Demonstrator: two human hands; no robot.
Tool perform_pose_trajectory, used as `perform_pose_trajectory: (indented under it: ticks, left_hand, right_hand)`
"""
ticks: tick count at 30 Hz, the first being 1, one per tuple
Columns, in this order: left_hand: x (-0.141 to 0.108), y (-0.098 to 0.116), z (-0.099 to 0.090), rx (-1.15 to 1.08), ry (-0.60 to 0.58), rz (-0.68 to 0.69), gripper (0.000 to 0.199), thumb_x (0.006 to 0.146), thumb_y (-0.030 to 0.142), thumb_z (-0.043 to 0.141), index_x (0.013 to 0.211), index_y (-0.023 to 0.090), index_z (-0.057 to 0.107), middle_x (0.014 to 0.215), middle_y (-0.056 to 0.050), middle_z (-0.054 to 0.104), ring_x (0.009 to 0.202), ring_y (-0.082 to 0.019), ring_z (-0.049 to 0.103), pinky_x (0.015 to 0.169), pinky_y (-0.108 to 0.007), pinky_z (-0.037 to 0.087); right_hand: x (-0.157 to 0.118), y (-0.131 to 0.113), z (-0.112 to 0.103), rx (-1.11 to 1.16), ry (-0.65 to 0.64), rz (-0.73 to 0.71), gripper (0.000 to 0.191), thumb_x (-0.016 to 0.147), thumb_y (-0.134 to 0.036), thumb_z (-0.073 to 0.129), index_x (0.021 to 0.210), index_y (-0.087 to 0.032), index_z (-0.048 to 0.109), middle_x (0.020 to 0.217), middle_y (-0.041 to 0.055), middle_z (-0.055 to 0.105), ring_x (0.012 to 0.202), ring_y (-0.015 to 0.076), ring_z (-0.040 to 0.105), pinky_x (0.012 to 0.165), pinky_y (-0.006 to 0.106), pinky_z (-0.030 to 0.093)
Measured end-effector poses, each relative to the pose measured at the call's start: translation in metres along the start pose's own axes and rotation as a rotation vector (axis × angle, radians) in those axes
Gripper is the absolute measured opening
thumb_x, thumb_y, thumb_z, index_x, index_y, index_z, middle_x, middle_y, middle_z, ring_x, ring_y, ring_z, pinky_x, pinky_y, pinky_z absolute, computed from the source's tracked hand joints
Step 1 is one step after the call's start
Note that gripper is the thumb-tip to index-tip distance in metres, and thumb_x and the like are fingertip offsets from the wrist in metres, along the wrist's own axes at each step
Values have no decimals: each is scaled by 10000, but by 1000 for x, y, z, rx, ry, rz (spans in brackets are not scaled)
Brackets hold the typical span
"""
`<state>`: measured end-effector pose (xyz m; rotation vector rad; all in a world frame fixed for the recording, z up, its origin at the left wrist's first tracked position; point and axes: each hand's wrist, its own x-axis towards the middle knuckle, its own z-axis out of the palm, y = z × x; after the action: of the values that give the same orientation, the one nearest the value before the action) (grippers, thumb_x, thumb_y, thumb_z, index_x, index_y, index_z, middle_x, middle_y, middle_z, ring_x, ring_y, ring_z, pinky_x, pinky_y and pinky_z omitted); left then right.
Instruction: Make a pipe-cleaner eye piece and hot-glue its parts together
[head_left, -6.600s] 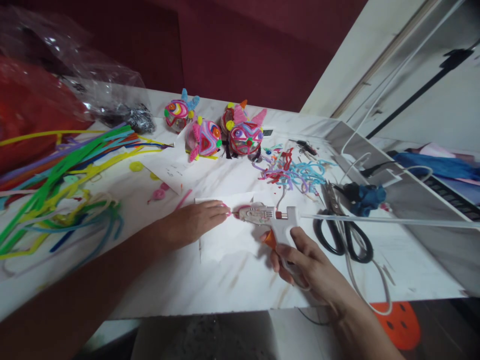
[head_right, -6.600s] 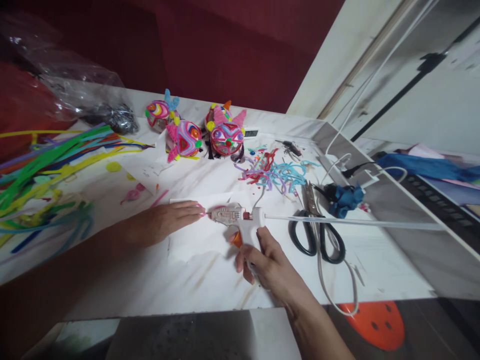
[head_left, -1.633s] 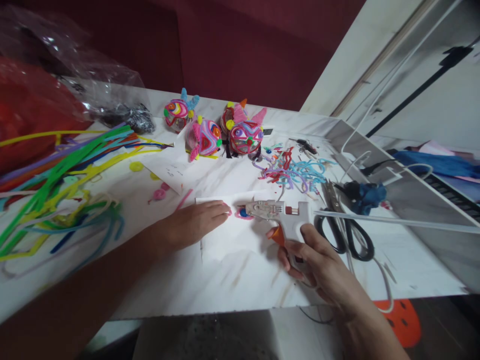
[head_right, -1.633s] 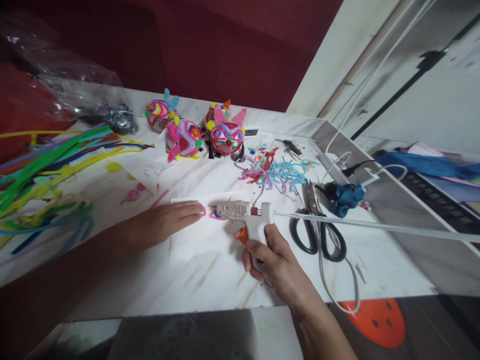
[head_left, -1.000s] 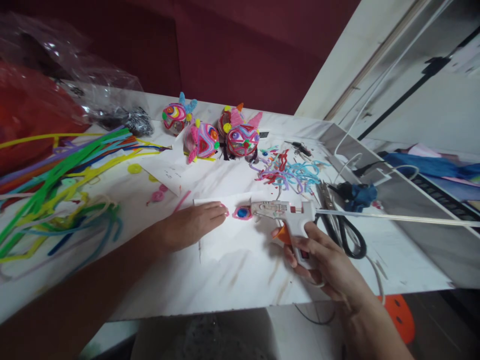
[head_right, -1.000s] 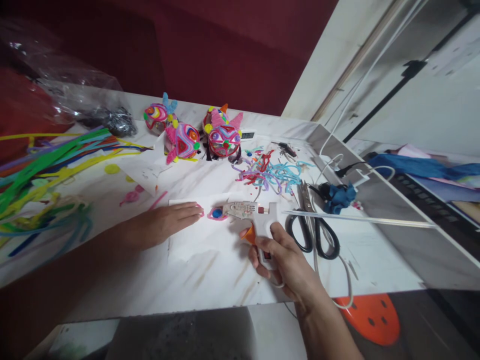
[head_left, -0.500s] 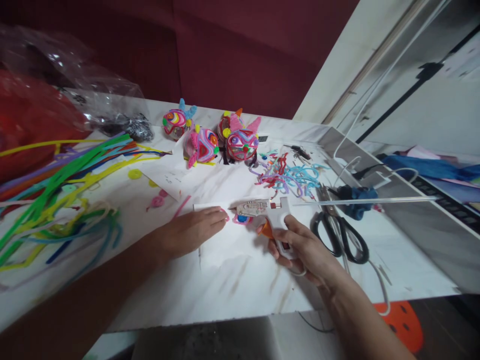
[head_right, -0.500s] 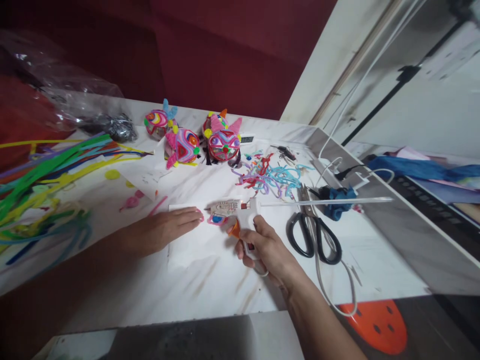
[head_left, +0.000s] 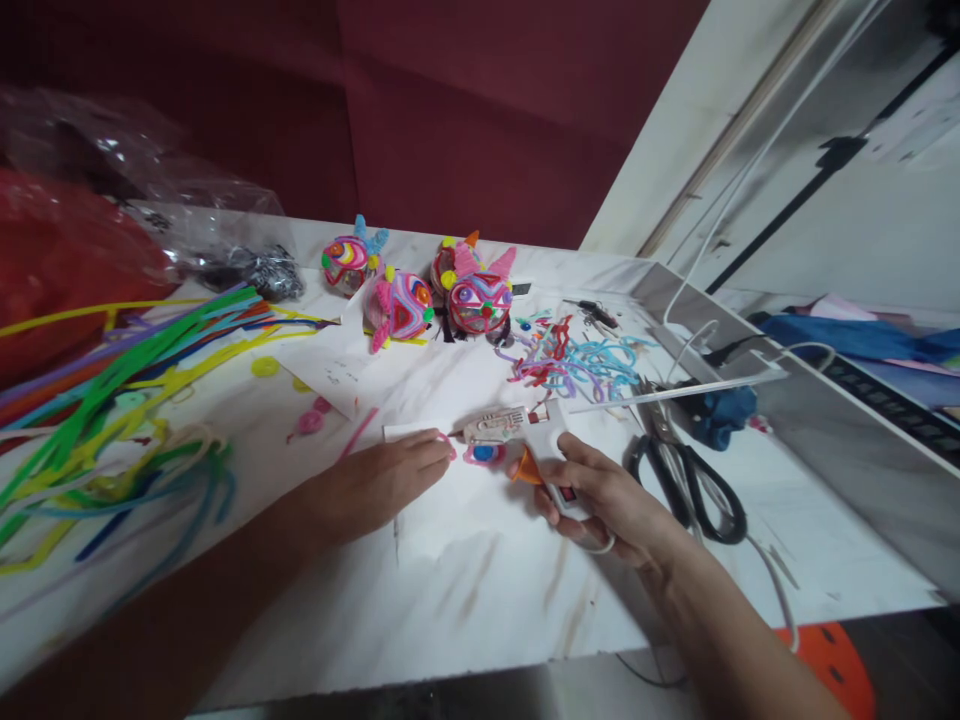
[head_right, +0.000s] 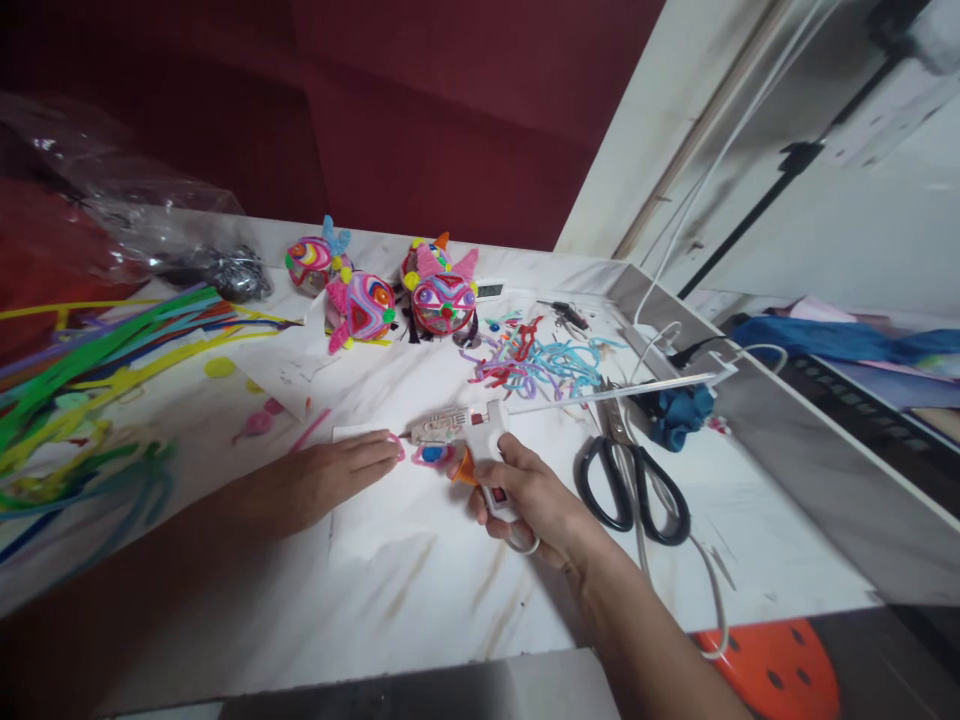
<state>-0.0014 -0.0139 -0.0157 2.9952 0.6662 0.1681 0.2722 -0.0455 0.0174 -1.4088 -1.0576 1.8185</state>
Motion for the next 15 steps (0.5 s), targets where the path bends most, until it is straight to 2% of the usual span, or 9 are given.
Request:
perform_pose_trajectory:
  ticks: [9, 12, 15]
  left_hand:
    - [2, 3, -6, 13, -11, -23, 414, 1024, 137, 241, 1273, 113, 571, 1333, -121, 613, 1314, -199, 498, 1142, -323, 389]
    - [2, 2, -5, -40, 2, -38, 428, 1017, 134, 233, 1285, 146, 566, 1340, -110, 609, 1323, -192, 478, 1136, -345, 400]
    - [2, 2, -3, -41, 13, -41, 435, 1018, 145, 220, 1272, 132, 573, 1338, -121, 606, 1317, -205, 477, 1131, -357, 401]
  right_hand:
    - [8, 2, -10, 80, -52, 18, 416, 712, -338, 699, 817, -262, 304, 577, -12, 658, 319, 63, 412, 323, 168, 112]
    - [9, 2, -10, 81, -57, 11, 423, 708, -342, 698, 817, -264, 296, 552, -19, 644, 318, 68, 413, 325, 173, 128]
    - [10, 1, -9, 86, -59, 18, 452, 699, -345, 704, 805, -268, 272, 553, -23, 644, 312, 64, 396, 328, 177, 134]
